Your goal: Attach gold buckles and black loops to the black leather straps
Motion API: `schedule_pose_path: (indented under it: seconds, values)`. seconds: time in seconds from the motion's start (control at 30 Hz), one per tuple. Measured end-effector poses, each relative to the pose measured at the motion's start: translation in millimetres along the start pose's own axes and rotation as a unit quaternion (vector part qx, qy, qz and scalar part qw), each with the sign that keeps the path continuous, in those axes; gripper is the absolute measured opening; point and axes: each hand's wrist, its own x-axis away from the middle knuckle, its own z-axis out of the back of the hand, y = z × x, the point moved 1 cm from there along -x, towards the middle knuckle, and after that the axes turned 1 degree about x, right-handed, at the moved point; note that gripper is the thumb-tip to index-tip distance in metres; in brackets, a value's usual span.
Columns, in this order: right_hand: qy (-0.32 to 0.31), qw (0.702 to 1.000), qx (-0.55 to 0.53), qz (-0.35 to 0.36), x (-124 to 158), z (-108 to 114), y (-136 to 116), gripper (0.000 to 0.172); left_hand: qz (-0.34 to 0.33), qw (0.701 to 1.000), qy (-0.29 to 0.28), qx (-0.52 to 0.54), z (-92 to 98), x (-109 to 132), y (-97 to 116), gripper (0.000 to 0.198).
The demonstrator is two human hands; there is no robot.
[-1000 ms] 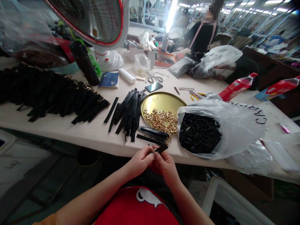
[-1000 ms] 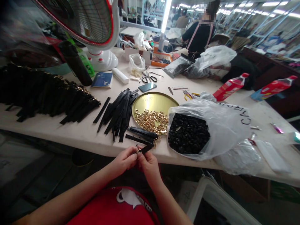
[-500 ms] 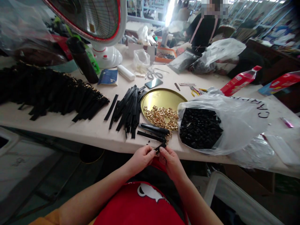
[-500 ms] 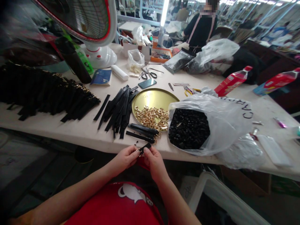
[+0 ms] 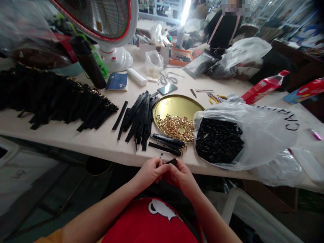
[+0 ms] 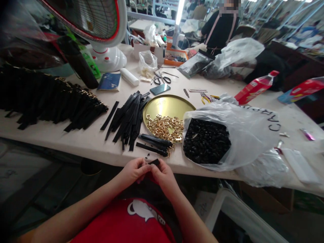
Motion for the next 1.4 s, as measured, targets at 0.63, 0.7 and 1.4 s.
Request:
schedule_pose_path:
  seconds: [0.63,0.7,1.4]
  values:
    - [0.081,0.974,-0.213,-0.002,-26,5,-25,0.042,-0.063,0.962,0.036,-0.262,-9.2,-8,21,0.023]
    - [0.077,0.986,-0.144,0.030,-24,3,-23,0.047,-0.067,0.950,0.034,-0.303,-8.6,-7,21,0.023]
    - [0.058,0.997,0.029,0.041,6,2,-9,0.023,-0.103,0.994,0.033,0.013,-14.7,12,11,0.018]
